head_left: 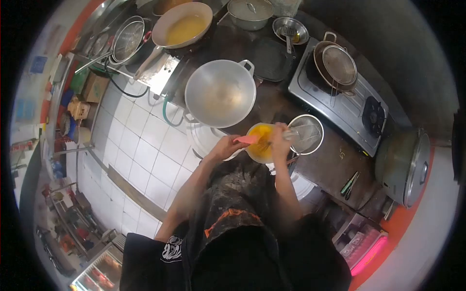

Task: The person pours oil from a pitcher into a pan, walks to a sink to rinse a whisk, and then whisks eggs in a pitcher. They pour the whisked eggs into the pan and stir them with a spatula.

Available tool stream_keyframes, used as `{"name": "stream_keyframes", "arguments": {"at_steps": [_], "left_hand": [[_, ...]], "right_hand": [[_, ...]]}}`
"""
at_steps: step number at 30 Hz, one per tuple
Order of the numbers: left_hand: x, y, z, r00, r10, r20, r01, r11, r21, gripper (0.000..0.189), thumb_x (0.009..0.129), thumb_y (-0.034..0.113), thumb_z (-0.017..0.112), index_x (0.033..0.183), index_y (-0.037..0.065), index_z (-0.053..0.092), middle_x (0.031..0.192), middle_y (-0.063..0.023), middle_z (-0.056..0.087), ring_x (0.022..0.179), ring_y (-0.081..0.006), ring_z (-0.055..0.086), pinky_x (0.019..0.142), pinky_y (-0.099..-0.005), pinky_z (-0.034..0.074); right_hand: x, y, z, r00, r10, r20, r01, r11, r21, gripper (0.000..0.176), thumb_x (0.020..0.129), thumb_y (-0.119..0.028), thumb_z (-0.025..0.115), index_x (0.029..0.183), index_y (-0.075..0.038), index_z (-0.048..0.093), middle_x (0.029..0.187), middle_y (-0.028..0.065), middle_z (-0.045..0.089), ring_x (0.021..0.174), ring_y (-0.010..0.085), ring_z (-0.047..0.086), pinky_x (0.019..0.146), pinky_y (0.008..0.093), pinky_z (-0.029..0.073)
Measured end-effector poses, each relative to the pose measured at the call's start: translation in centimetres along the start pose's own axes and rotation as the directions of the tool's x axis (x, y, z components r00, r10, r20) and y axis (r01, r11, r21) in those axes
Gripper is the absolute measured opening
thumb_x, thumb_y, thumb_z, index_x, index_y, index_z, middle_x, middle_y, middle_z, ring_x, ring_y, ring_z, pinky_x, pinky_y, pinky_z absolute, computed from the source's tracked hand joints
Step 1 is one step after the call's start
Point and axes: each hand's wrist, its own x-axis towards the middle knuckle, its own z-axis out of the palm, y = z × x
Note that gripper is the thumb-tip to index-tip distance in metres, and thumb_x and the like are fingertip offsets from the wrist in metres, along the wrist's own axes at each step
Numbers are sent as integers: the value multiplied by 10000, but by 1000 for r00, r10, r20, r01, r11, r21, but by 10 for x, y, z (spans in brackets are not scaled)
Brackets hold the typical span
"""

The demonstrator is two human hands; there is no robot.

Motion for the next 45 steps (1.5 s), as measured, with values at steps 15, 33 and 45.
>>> {"name": "stream_keyframes", "arguments": {"at_steps": [15,33,45], "left_hand": [[-16,-20,-7,985,167,-45,-133,900,415,420,723,452,693,760,36,649,822,-187,619,804,-360,601,717,-411,490],[-293,-52,-283,963,1,-268,-68,968,-240,275,758,148,765,728,-63,592,814,-74,519,796,-170,520,700,-341,432],[-308,-1,-461,738,-97,-668,-289,849,-442,361,826,276,719,672,-15,571,706,-41,488,491,-151,488,346,-294,369]], "right_hand": [[-56,-95,-2,979,133,-155,-57,907,417,97,896,-60,605,875,-64,511,562,-19,406,440,73,373,414,241,307],[-257,-151,308,963,108,247,-189,925,330,376,937,-123,556,609,-88,376,514,16,390,432,103,357,446,271,336],[-227,-219,489,810,-162,563,-42,943,331,309,973,-190,539,715,-40,459,665,68,511,670,163,517,690,311,448]]}}
